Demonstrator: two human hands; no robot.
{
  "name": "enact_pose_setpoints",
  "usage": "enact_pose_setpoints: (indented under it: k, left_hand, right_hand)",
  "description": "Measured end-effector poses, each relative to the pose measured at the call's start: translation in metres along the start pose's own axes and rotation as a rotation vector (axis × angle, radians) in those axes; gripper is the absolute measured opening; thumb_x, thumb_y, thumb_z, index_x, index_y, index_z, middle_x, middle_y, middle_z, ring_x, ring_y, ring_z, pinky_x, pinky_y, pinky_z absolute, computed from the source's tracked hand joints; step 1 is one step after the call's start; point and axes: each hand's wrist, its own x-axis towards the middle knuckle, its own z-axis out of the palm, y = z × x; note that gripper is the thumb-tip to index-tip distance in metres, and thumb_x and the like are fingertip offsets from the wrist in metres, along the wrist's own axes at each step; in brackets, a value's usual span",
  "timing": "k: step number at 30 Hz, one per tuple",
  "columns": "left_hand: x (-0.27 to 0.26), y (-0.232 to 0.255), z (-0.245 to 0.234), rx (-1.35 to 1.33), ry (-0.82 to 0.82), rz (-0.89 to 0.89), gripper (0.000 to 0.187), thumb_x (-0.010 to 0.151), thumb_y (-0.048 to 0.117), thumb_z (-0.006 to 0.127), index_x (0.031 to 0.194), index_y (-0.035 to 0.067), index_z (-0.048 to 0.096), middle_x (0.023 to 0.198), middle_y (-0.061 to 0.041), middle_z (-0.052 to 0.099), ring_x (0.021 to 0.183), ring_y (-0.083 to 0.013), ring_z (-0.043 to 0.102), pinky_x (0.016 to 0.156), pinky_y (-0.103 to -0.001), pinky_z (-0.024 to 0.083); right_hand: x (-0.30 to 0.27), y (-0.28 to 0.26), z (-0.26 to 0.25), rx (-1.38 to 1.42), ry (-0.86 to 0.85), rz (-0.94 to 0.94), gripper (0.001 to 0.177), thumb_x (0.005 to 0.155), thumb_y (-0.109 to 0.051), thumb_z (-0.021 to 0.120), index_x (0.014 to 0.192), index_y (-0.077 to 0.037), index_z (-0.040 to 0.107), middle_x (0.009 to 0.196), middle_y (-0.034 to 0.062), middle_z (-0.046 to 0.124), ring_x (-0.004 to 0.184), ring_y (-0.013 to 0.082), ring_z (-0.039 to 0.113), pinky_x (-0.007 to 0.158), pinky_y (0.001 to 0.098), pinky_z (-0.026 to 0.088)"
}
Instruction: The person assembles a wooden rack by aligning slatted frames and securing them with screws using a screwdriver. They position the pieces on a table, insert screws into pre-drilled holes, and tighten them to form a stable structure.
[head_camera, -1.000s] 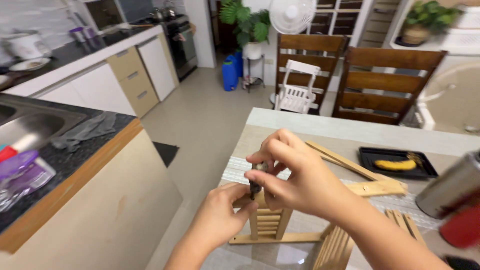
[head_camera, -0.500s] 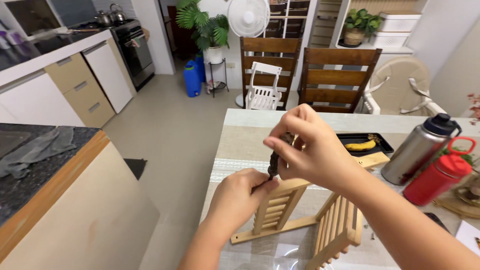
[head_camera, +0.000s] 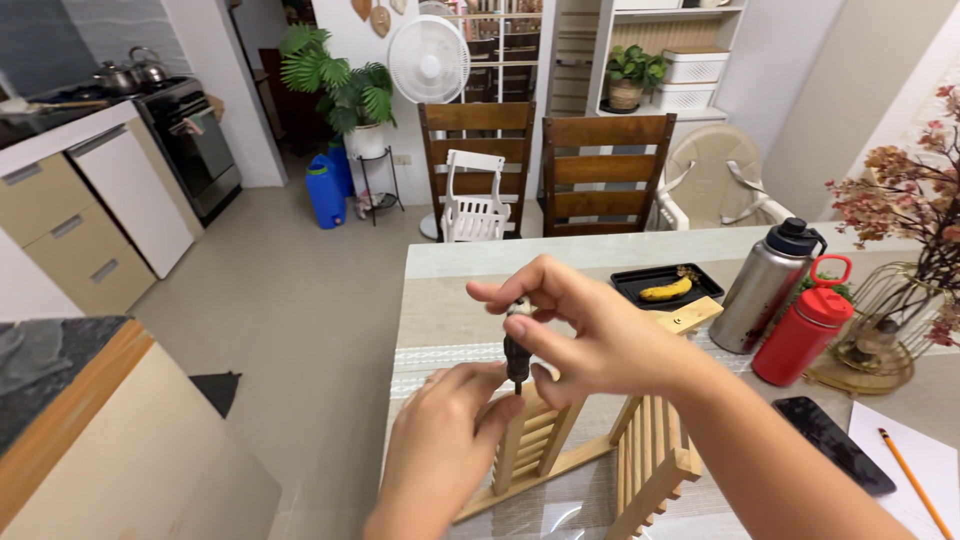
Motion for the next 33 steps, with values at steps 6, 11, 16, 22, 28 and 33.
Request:
enact_pose_setpoints:
  k: [6,11,16,22,28,33]
  left_hand:
    - [-0.020,0.012,0.015,-0.174,0.066,0.099,0.027,0.082,0.025,0.075,0.102,0.007,0.074,0.097,-0.007,0.076,0.093,-0.0289,0.071,0.076,-0.042,0.053]
    - [-0.023,0.006,0.021,-0.274,-0.012,0.110,0.033,0.082,0.026,0.076,0.109,0.008,0.070,0.101,-0.008,0.075,0.097,-0.0297,0.070,0.079,-0.043,0.053]
    - [-0.023,0.006,0.021,-0.296,-0.024,0.127,0.040,0.083,0.027,0.076,0.117,0.009,0.066,0.106,-0.010,0.074,0.100,-0.0304,0.070,0.082,-0.044,0.053]
    - [-0.026,0.011,0.023,-0.318,-0.041,0.125,0.049,0.083,0.028,0.076,0.126,0.009,0.061,0.111,-0.011,0.072,0.105,-0.0314,0.070,0.085,-0.045,0.054]
    - [-0.032,0.018,0.010,-0.323,-0.042,0.091,0.058,0.084,0.030,0.077,0.134,0.010,0.057,0.117,-0.013,0.071,0.109,-0.0323,0.070,0.088,-0.046,0.054]
    - [-0.013,0.008,0.014,-0.073,-0.183,-0.131,0.073,0.077,0.026,0.082,0.143,0.009,0.054,0.117,-0.016,0.071,0.108,-0.0367,0.068,0.087,-0.050,0.051]
  right_hand:
    - [-0.006,-0.003,0.000,-0.315,0.068,0.047,0.028,0.087,-0.013,0.080,0.113,-0.008,0.070,0.102,0.0056,0.064,0.083,0.0118,0.058,0.072,0.0285,0.052]
    - [-0.007,-0.004,-0.014,-0.230,-0.011,0.030,0.027,0.090,-0.008,0.073,0.116,-0.006,0.067,0.111,0.0035,0.071,0.089,0.0085,0.063,0.077,0.0260,0.056]
    - [-0.007,-0.004,-0.018,-0.107,-0.002,0.204,0.029,0.092,-0.005,0.069,0.120,-0.004,0.061,0.128,0.0056,0.075,0.082,0.0100,0.059,0.065,0.0286,0.057]
    - [-0.008,-0.008,-0.021,-0.430,-0.006,-0.103,0.034,0.083,-0.007,0.073,0.116,-0.007,0.066,0.110,0.0033,0.061,0.087,0.0081,0.056,0.066,0.0248,0.050]
    - [-0.011,-0.009,-0.016,-0.430,0.163,0.002,0.021,0.086,-0.011,0.081,0.101,-0.006,0.068,0.099,0.0027,0.062,0.076,0.0076,0.057,0.062,0.0239,0.051]
    - [-0.012,-0.010,-0.020,-0.178,0.126,0.134,0.019,0.092,-0.005,0.074,0.111,-0.005,0.071,0.114,0.0065,0.073,0.073,0.0101,0.066,0.055,0.0281,0.056]
